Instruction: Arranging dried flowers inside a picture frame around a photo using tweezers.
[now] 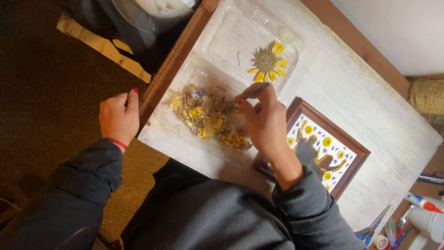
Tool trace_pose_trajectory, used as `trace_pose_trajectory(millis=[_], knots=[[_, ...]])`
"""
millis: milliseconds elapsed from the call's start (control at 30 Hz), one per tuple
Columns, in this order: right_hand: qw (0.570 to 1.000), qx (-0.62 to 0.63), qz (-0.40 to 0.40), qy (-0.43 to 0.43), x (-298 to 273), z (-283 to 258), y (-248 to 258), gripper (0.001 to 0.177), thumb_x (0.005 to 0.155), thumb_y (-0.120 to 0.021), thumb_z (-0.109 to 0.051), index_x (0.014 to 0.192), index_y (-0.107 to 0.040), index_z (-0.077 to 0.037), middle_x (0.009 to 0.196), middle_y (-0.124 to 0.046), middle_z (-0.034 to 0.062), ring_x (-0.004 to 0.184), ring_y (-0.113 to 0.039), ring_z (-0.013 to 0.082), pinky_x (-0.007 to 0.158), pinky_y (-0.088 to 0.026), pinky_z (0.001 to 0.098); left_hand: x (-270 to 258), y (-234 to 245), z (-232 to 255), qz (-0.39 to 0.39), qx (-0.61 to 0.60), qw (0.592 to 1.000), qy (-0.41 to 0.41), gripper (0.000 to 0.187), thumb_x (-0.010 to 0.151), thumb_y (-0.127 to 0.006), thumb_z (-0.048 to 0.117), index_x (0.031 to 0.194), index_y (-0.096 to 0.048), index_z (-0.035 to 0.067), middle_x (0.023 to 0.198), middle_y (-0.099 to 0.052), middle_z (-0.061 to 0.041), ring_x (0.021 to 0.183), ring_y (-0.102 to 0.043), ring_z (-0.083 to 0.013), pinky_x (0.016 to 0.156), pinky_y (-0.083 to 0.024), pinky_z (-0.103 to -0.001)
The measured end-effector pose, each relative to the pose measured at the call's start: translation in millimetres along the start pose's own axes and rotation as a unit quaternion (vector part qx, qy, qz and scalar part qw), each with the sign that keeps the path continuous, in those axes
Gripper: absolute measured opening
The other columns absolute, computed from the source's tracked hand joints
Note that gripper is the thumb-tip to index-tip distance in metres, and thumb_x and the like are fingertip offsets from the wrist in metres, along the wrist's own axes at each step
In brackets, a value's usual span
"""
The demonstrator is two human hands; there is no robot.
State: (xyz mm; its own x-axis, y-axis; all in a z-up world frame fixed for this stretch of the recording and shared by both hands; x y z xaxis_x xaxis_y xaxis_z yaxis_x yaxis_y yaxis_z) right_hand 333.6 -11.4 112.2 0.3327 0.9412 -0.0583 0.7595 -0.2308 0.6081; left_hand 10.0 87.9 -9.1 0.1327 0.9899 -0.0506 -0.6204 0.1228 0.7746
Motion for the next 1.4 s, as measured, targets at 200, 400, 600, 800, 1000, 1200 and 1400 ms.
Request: trace_pose_trajectory(millis=[200,400,600,800,1000,1200,1400], knots=[[0.997,-0.017,-0.045,-0.068,2,10,-13,0.017,0.096,-0.071,-0.010,0.110,-0.063,-0.003,0.066,-0.066,0.0136,0.046,-0.053,0.0158,0.047,-0.040,0.0336,0,1,0,-0.006,-0.010,1.000,0.020,0.047,0.109,-0.058,0.031,0.077,-0.058,-0.003,0.072,-0.056,-0.025,0.065,-0.055,-0.0463,0.057,-0.040,-0.051],[0.997,-0.003,-0.063,-0.051,0,7,-15,0.020,0.096,-0.072,-0.014,0.106,-0.061,-0.001,0.076,-0.069,0.0129,0.045,-0.056,0.0153,0.045,-0.040,0.0335,0,3,3,-0.022,-0.025,0.998,0.045,0.048,0.109,-0.057,0.031,0.075,-0.057,-0.003,0.068,-0.054,-0.023,0.059,-0.053,-0.0437,0.055,-0.038,-0.050],[0.997,-0.002,-0.052,-0.056,2,6,-8,0.021,0.094,-0.072,-0.011,0.108,-0.060,0.000,0.086,-0.075,0.0115,0.047,-0.057,0.0114,0.045,-0.042,0.0299,1,1,2,-0.028,-0.017,0.998,0.054,0.048,0.108,-0.057,0.031,0.073,-0.057,-0.002,0.065,-0.054,-0.022,0.056,-0.052,-0.0418,0.054,-0.038,-0.049],[0.999,0.006,-0.019,-0.043,2,7,-9,0.021,0.095,-0.074,-0.010,0.106,-0.060,0.001,0.090,-0.077,0.0099,0.049,-0.056,0.0104,0.046,-0.041,0.0287,0,2,2,-0.012,-0.017,1.000,0.018,0.047,0.109,-0.057,0.030,0.074,-0.057,-0.002,0.068,-0.056,-0.023,0.060,-0.054,-0.0441,0.056,-0.039,-0.050],[1.000,-0.007,-0.013,-0.027,3,6,-10,0.020,0.096,-0.074,-0.010,0.105,-0.059,0.001,0.090,-0.077,0.0099,0.050,-0.059,0.0105,0.047,-0.043,0.0284,0,1,0,-0.010,-0.015,0.999,0.027,0.046,0.107,-0.058,0.030,0.074,-0.058,-0.002,0.071,-0.058,-0.024,0.064,-0.056,-0.0459,0.056,-0.040,-0.052],[0.999,-0.009,-0.028,-0.036,3,5,-13,0.019,0.095,-0.073,-0.009,0.105,-0.060,0.000,0.088,-0.076,0.0110,0.048,-0.058,0.0117,0.047,-0.042,0.0292,0,1,-1,0.010,-0.009,1.000,-0.001,0.044,0.107,-0.059,0.030,0.076,-0.061,-0.002,0.073,-0.059,-0.024,0.067,-0.057,-0.0471,0.056,-0.041,-0.052],[0.999,0.010,-0.018,-0.029,3,2,-12,0.019,0.096,-0.072,-0.007,0.107,-0.058,0.001,0.093,-0.076,0.0098,0.052,-0.058,0.0093,0.047,-0.042,0.0277,1,1,0,-0.027,-0.013,0.998,0.051,0.048,0.107,-0.058,0.029,0.071,-0.057,-0.003,0.066,-0.056,-0.024,0.057,-0.056,-0.0440,0.055,-0.039,-0.052]])
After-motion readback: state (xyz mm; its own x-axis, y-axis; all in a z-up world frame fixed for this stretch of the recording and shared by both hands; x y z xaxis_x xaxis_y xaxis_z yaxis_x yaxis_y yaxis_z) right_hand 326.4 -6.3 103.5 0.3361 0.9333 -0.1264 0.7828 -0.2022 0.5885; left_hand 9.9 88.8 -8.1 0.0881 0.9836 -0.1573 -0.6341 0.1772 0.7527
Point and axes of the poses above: each hand's wrist, its own x-axis towards the middle knuckle, its own y-axis out of the back of the hand, z = x × y, the point moved 9 cm from there along x, towards the middle knuckle
